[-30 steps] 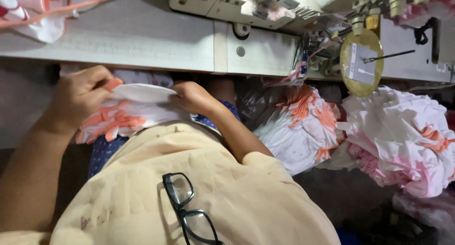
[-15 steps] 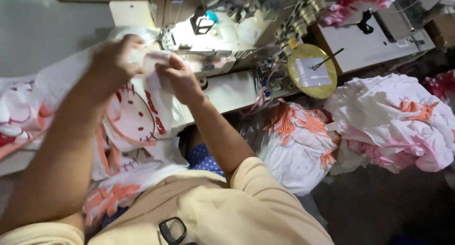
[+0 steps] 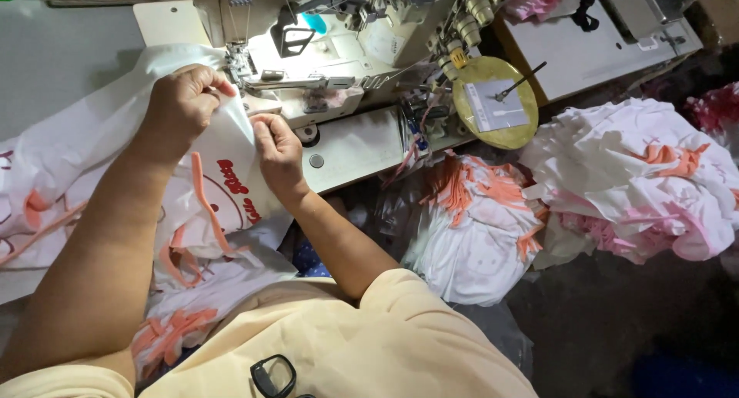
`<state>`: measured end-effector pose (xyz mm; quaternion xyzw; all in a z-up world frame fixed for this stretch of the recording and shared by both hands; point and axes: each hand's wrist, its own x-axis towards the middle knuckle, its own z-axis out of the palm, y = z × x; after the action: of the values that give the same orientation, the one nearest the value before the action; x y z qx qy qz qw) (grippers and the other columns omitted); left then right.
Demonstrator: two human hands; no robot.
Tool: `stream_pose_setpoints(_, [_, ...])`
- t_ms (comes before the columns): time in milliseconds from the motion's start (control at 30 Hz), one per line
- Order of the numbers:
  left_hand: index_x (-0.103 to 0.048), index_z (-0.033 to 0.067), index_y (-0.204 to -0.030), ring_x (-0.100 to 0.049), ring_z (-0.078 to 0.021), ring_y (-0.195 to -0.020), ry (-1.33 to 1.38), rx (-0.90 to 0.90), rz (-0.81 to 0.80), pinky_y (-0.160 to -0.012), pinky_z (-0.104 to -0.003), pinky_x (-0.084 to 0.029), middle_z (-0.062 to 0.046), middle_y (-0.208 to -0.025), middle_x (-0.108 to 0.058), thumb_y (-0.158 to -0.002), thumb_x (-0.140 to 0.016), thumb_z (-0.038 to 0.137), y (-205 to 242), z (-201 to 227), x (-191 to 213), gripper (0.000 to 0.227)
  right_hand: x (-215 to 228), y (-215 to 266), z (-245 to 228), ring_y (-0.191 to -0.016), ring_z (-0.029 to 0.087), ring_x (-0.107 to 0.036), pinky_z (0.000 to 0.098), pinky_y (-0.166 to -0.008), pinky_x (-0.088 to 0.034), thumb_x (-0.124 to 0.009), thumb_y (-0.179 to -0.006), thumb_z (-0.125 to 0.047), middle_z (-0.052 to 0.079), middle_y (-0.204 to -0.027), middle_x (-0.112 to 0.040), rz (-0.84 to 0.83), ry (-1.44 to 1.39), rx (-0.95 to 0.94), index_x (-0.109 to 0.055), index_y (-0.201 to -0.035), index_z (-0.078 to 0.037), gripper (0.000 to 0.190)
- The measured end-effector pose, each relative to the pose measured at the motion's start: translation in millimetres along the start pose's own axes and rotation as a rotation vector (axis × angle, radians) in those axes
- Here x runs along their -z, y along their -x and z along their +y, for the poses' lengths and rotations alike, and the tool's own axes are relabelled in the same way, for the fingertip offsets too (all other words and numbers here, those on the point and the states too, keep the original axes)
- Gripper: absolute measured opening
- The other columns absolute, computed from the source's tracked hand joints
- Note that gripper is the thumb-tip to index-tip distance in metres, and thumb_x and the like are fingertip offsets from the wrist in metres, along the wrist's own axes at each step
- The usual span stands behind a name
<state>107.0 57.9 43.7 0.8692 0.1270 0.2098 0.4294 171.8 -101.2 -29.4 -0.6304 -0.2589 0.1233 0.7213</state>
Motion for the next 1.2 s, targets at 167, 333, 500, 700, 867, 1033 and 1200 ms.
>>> stream_pose_setpoints(167, [-0.073,-0.0041,-0.094,-0.065,-0.0369,-0.081,-0.213,-0.314,0.080,-0.077,-0.048,-0.052,-0.018,-0.089,-0.070,-0.090,-0.046,-0.004,-9,-14,-17,0.026,6,-3,0,-0.070,0.009,-0.050,0.0246,-0.061,-0.040,-0.054,-0.102,-0.037,-0.006,-0.075,-0.054,-0.060,0.027,-0.131,-0.063,-0.079,-0.012,0.035])
stream_pose_setpoints(333, [-0.074,0.0014,-0.089,-0.064,-0.0329,-0.077,-0.369,-0.508,0.183,-0.075,-0.046,-0.050,-0.013,-0.088,-0.072,-0.094,-0.060,-0.003,-6,-17,-22,0.015,8,-2,7,-0.063,0.011,-0.044,0.0295,-0.057,-0.037,-0.049,-0.100,-0.039,-0.005,-0.068,-0.047,-0.157,0.161,-0.097,-0.045,-0.077,-0.017,0.032])
stream_pose_setpoints(500, [-0.073,-0.0006,-0.095,-0.063,-0.0303,-0.087,-0.146,-0.265,0.057,-0.080,-0.041,-0.051,-0.014,-0.093,-0.071,-0.090,-0.054,-0.006,-3,-13,-12,0.021,5,0,8,-0.075,0.011,-0.048,0.0246,-0.069,-0.042,-0.054,-0.099,-0.019,-0.002,-0.084,-0.052,0.046,0.026,0.029,-0.055,-0.105,-0.013,0.009])
stream_pose_setpoints(700, [-0.075,0.0042,-0.096,-0.063,-0.0268,-0.097,-0.019,-0.109,0.021,-0.090,-0.038,-0.047,-0.012,-0.100,-0.072,-0.085,-0.049,0.002,-5,-9,-8,0.028,9,-4,9,-0.086,0.013,-0.057,0.0242,-0.075,-0.050,-0.053,-0.102,-0.017,0.001,-0.100,-0.063,-0.019,-0.066,0.032,-0.065,-0.103,-0.012,0.014])
stream_pose_setpoints(867, [-0.073,-0.0014,-0.094,-0.063,-0.0337,-0.089,-0.175,-0.330,0.076,-0.084,-0.044,-0.049,-0.015,-0.090,-0.070,-0.085,-0.052,-0.007,-10,-23,-22,0.023,10,-8,14,-0.065,0.009,-0.053,0.0241,-0.055,-0.045,-0.056,-0.102,-0.039,-0.004,-0.074,-0.055,-0.104,-0.205,-0.195,-0.063,-0.083,-0.013,0.033])
stream_pose_setpoints(1033, [-0.075,0.0031,-0.090,-0.052,-0.0343,-0.095,-0.621,-0.424,0.187,-0.083,-0.049,-0.040,-0.011,-0.111,-0.055,-0.096,-0.057,0.002,10,6,-23,0.019,15,-3,14,-0.068,0.009,-0.046,0.0244,-0.059,-0.037,-0.051,-0.101,-0.038,-0.004,-0.074,-0.048,-0.185,0.109,-0.128,-0.052,-0.081,-0.015,0.030])
stream_pose_setpoints(1200, [-0.067,0.0080,-0.100,-0.058,-0.0282,-0.093,-1.009,-0.491,0.482,-0.076,-0.038,-0.046,-0.013,-0.104,-0.060,-0.080,-0.061,0.018,43,21,-57,0.023,33,6,58,-0.067,0.013,-0.056,0.0339,-0.066,-0.051,-0.054,-0.106,-0.035,0.009,-0.064,-0.059,-0.245,0.220,-0.066,-0.064,-0.091,-0.017,0.026])
